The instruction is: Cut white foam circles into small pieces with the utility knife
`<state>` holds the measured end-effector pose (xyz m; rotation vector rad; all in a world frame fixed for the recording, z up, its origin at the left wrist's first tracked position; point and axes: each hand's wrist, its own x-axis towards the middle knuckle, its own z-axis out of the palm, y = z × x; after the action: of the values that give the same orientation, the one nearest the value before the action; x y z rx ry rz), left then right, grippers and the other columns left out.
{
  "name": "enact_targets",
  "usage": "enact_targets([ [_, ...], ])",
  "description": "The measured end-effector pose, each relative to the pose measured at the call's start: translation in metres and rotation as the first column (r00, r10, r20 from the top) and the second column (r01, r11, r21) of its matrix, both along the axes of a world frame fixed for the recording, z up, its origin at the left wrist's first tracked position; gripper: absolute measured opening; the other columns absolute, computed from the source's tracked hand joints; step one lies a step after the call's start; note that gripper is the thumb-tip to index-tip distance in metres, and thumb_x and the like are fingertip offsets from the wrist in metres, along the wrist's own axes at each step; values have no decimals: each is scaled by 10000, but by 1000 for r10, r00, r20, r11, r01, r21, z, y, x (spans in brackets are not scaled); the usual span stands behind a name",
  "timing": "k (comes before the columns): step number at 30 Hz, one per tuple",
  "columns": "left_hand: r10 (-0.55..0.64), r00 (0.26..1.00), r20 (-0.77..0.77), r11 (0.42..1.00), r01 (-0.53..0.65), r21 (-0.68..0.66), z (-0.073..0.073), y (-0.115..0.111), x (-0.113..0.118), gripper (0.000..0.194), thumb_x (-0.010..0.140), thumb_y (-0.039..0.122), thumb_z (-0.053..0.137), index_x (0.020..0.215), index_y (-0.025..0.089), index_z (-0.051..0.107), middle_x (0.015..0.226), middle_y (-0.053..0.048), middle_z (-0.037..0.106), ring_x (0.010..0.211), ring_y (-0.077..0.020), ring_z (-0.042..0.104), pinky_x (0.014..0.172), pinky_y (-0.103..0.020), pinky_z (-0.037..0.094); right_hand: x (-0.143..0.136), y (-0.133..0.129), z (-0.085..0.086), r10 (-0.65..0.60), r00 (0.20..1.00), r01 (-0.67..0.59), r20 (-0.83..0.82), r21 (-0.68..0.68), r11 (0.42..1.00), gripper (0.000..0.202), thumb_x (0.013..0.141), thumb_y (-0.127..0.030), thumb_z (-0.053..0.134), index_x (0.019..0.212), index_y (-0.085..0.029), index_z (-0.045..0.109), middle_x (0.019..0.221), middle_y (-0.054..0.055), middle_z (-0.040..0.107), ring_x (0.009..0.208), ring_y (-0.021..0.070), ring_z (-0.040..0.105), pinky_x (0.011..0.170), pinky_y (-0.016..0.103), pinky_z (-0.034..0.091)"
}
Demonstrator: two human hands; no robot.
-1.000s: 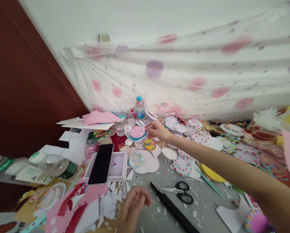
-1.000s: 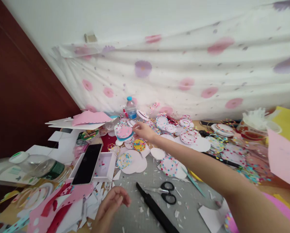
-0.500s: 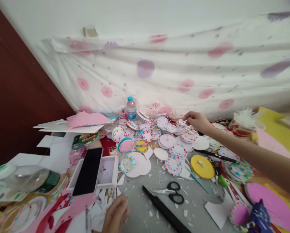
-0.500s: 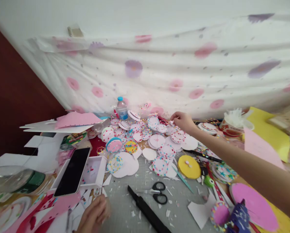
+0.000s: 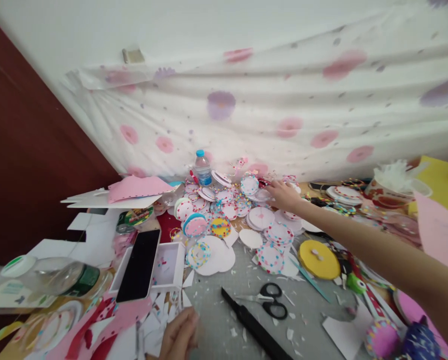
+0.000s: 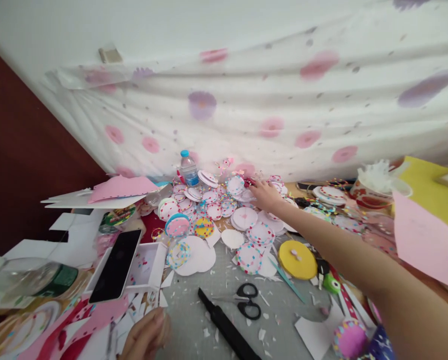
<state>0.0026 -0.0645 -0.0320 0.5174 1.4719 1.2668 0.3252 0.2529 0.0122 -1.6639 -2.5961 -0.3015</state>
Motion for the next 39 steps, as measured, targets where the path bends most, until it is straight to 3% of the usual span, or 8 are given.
enact_targets([
  [6, 13, 1000, -5, 1000, -13, 16, 4, 2, 1, 533, 581, 579, 764, 501, 186, 413, 478, 71, 290, 481, -79, 264, 485, -230, 268, 22, 6, 28, 32, 999, -35, 29, 108, 994, 150, 926, -228, 555, 1017, -155, 650, 1100, 85, 623, 1038, 246, 569, 879, 444, 447],
  [10, -42, 999, 19, 998, 41, 56, 6, 8, 3, 575, 612, 590, 748, 493, 190, 352, 477, 70, 285, 484, -80, 257, 494, -229, 264, 53, 3, 37, 28, 999, -23, -33, 139, 990, 222, 844, -43, 500, 823, -157, 690, 1016, 155, 632, 1006, 295, 538, 832, 430, 379],
  [16, -75, 997, -14, 996, 75, 42, 10, 14, 6, 571, 620, 603, 734, 508, 194, 352, 484, 74, 265, 487, -80, 254, 497, -233, 273, 82, 10, 29, -39, 949, 84, -314, 130, 988, 134, 917, -224, 549, 972, -162, 655, 1072, 100, 623, 970, 232, 579, 816, 402, 465],
  [23, -73, 997, -27, 996, 75, 48, 15, 16, 5, 565, 628, 584, 728, 489, 195, 343, 480, 65, 287, 487, -82, 264, 492, -237, 282, 77, 21, 36, -70, 652, 104, -755, -2, 995, 259, 985, -375, 463, 1027, -169, 615, 976, 44, 671, 791, 149, 657, 700, 326, 559],
  [26, -93, 996, 2, 992, 93, 84, 8, 15, 3, 561, 660, 585, 712, 498, 195, 343, 487, 64, 288, 488, -83, 258, 494, -232, 274, 66, 21, 41, -78, 522, 41, -849, -67, 997, 299, 1026, -357, 331, 1051, -219, 595, 977, 47, 685, 806, 149, 681, 679, 311, 577],
  [28, -104, 994, 16, 990, 102, 92, 3, 14, 2, 556, 670, 587, 705, 506, 197, 345, 482, 68, 275, 485, -84, 254, 499, -234, 275, 62, 21, 44, -102, 482, 25, -870, -102, 994, 270, 1014, -359, 383, 1067, -208, 601, 974, 47, 683, 803, 150, 677, 683, 317, 577],
  [34, -82, 996, 36, 995, 80, 54, 3, 12, 1, 572, 625, 605, 728, 511, 200, 341, 482, 73, 260, 483, -81, 253, 499, -240, 279, 71, 24, 48, -132, 544, 125, -828, -76, 989, 282, 940, -339, 567, 1159, -164, 590, 1107, 65, 638, 887, 178, 648, 757, 369, 556],
  [39, -61, 998, 21, 998, 61, 19, 16, 10, 2, 524, 620, 548, 745, 502, 195, 376, 470, 72, 286, 480, -83, 275, 513, -245, 323, 80, 10, 54, 27, 693, 67, -720, 102, 993, 196, 932, -298, 568, 1081, -190, 634, 1149, 76, 629, 988, 194, 613, 880, 412, 506],
])
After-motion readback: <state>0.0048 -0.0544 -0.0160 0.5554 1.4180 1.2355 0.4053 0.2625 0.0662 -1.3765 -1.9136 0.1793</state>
